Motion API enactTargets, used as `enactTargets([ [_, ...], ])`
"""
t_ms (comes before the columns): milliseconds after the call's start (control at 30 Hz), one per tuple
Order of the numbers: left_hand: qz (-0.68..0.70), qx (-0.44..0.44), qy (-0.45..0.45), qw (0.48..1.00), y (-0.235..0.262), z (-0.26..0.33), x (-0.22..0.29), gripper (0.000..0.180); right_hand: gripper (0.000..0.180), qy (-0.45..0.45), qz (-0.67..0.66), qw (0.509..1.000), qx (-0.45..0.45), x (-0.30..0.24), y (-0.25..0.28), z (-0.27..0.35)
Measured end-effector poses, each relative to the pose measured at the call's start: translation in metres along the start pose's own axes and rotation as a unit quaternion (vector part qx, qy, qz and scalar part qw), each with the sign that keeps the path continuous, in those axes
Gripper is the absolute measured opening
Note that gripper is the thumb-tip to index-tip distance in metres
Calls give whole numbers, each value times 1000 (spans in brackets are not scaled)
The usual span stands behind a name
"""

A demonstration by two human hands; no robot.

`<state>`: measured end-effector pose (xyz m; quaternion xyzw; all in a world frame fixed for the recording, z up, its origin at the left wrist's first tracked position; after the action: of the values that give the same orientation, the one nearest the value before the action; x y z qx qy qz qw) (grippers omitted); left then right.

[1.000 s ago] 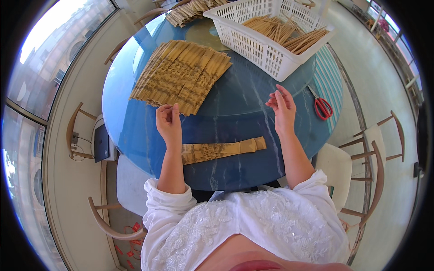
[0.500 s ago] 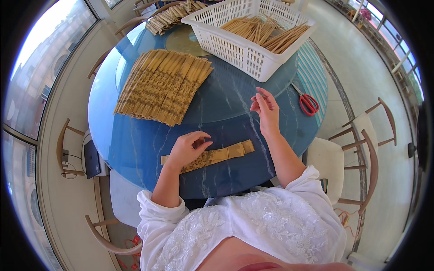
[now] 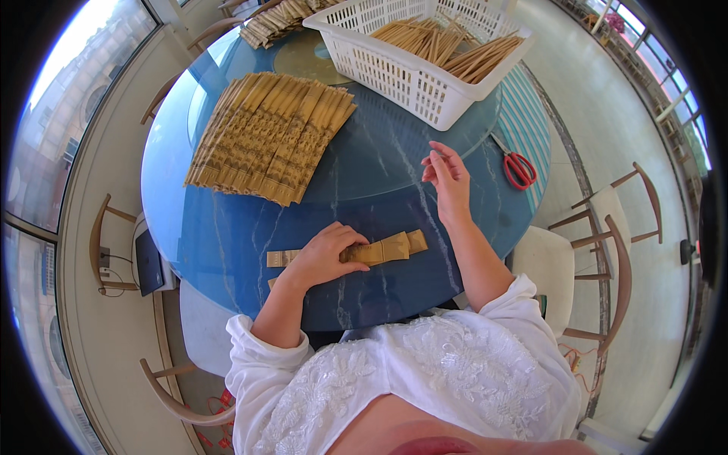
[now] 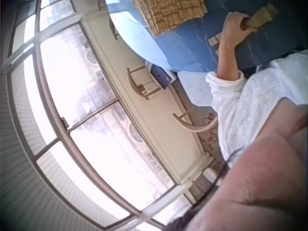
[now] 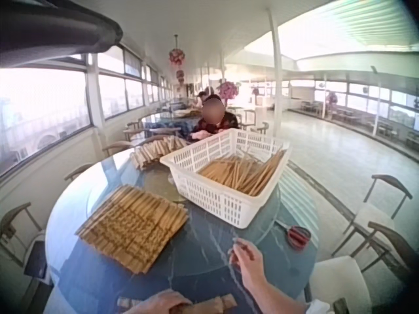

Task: The person inserts thin wooden sticks into slots on flat bamboo strips, then places the assembled pieces onto a stack on the table. The person repeats this process with multiple bamboo strips and sticks.

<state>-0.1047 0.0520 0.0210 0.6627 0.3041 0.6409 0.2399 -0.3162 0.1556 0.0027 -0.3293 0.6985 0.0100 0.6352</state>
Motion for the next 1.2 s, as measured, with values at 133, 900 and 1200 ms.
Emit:
enactTargets([
  [133, 10, 0, 17, 1000, 3, -1, 1, 35, 24, 0, 0, 1000, 2, -1, 0, 0],
  [900, 47, 24, 52, 997, 6, -1, -3, 36, 30, 241, 618, 688, -295, -119, -111, -228],
  [1200, 48, 49, 26, 997, 9, 2, -7, 33, 31, 107, 735, 454, -492, -11, -153, -265],
])
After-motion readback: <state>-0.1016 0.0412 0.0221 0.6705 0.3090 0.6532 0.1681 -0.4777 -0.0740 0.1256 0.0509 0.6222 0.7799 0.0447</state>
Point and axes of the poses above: each hand's wrist, its own z-axis away from the middle knuckle, its own y-axis out of the back of the hand, x = y × z, the point moved 9 cm from there along -z, towards the middle knuckle, and after that the axes turned 6 degrees about y, right-handed, at the moved point
